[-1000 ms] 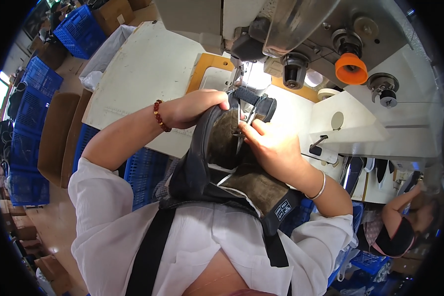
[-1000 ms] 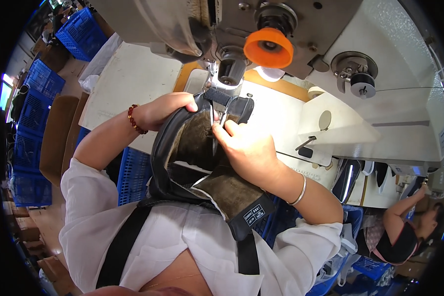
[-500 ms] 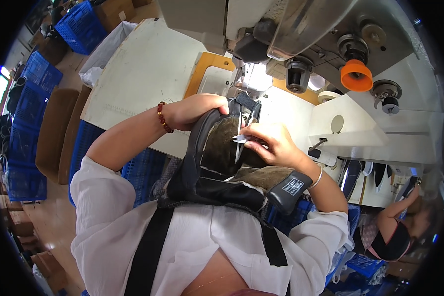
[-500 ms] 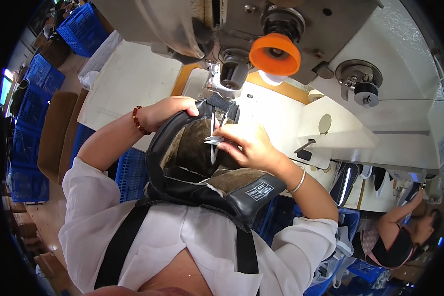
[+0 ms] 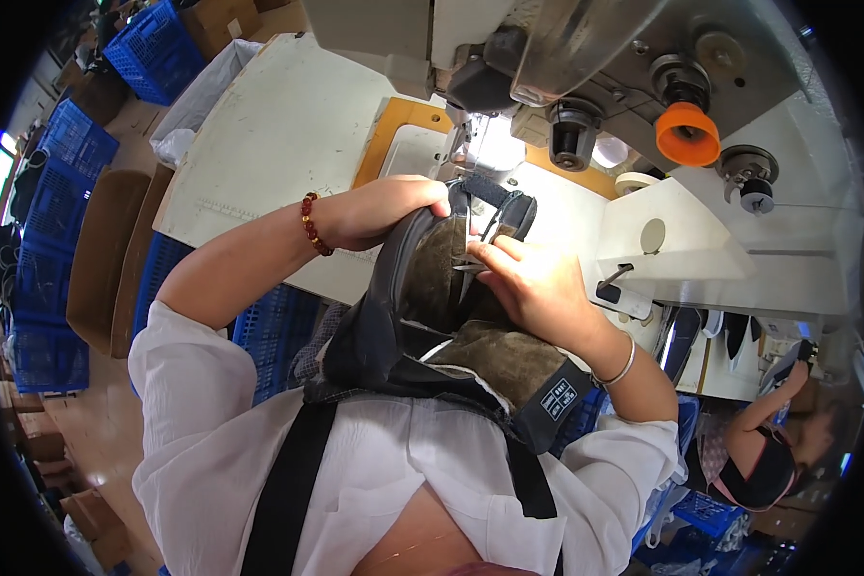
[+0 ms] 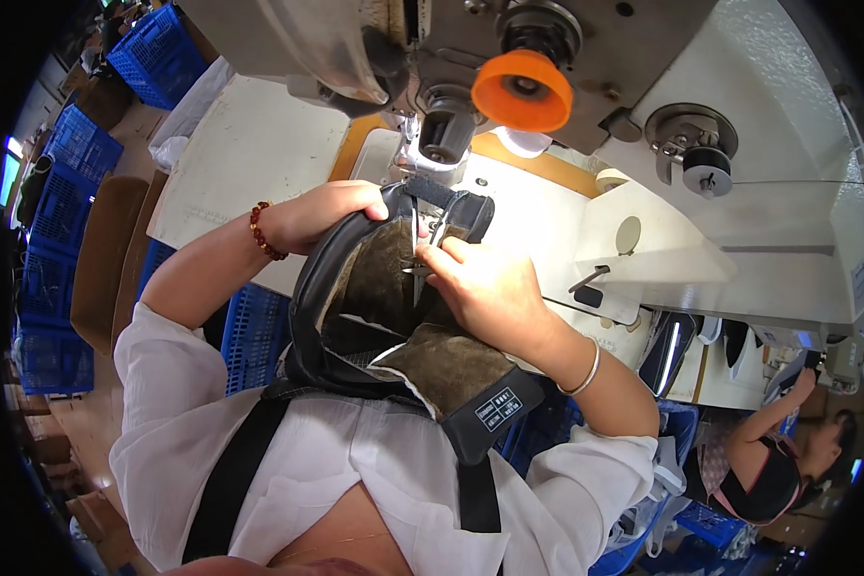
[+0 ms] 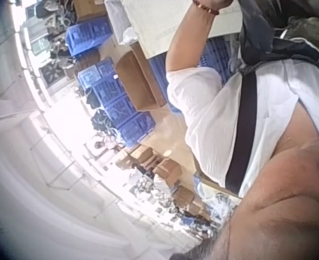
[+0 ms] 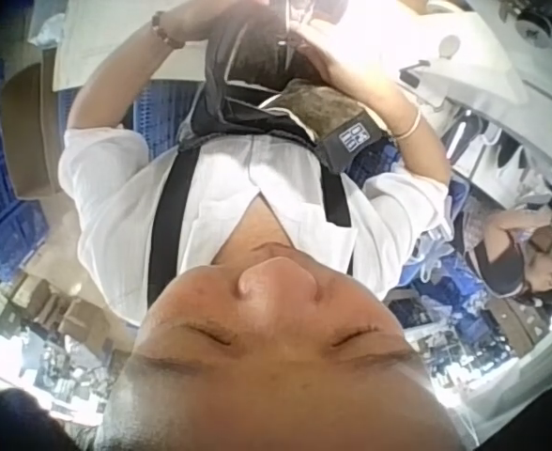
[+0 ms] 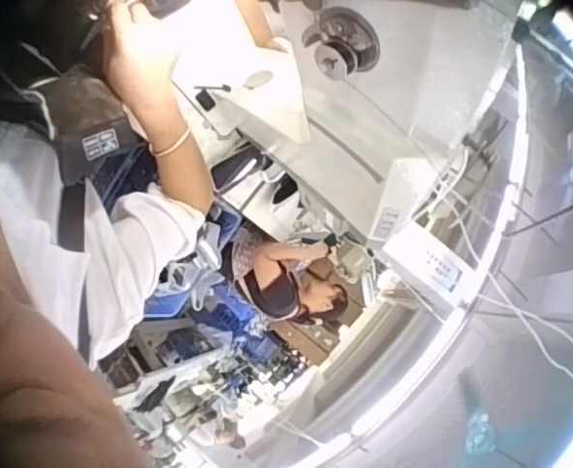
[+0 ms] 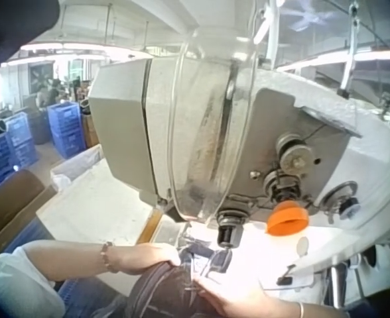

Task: Sewing the upper parts of a black leather boot using an industrial sewing machine.

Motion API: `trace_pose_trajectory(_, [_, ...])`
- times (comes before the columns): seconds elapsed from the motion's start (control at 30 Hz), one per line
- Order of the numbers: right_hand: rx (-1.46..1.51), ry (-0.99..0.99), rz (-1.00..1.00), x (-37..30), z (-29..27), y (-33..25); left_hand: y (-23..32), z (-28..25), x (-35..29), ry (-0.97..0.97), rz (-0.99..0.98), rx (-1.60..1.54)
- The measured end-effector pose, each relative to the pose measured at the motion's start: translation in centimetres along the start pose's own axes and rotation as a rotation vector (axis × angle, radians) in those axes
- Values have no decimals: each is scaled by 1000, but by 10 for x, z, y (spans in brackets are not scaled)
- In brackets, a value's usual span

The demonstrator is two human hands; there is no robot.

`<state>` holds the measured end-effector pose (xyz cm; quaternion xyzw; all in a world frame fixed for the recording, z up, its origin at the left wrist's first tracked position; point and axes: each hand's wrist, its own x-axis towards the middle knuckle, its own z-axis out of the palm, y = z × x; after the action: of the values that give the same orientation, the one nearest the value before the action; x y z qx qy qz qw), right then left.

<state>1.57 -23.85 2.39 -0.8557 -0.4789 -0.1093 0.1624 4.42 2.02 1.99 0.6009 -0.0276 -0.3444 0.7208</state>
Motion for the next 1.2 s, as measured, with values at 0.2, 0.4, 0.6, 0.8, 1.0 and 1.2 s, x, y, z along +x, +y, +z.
trace_pose_trajectory(0.2, [-25, 25, 14, -3, 2, -1, -1, -2, 1, -8, 12, -1])
trace_pose_trajectory(0.4, [-139, 27, -2, 1, 0, -7, 4, 3, -4, 49, 12, 81])
trace_pose_trajectory(0.6, [-421, -26, -30, 3, -1, -15, 8, 8, -6, 5, 131, 400])
trace_pose_trajectory(0.8, [306, -17, -66, -4, 24, 28, -10, 0, 1, -21, 53, 176])
trace_pose_trajectory(1.0, [450, -52, -35, -16, 40, 35, -20, -4, 7, -84, 152, 355])
trace_pose_trajectory(1.2, [440, 7, -21, -18, 34, 31, -32, -8, 20, -97, 305, 431])
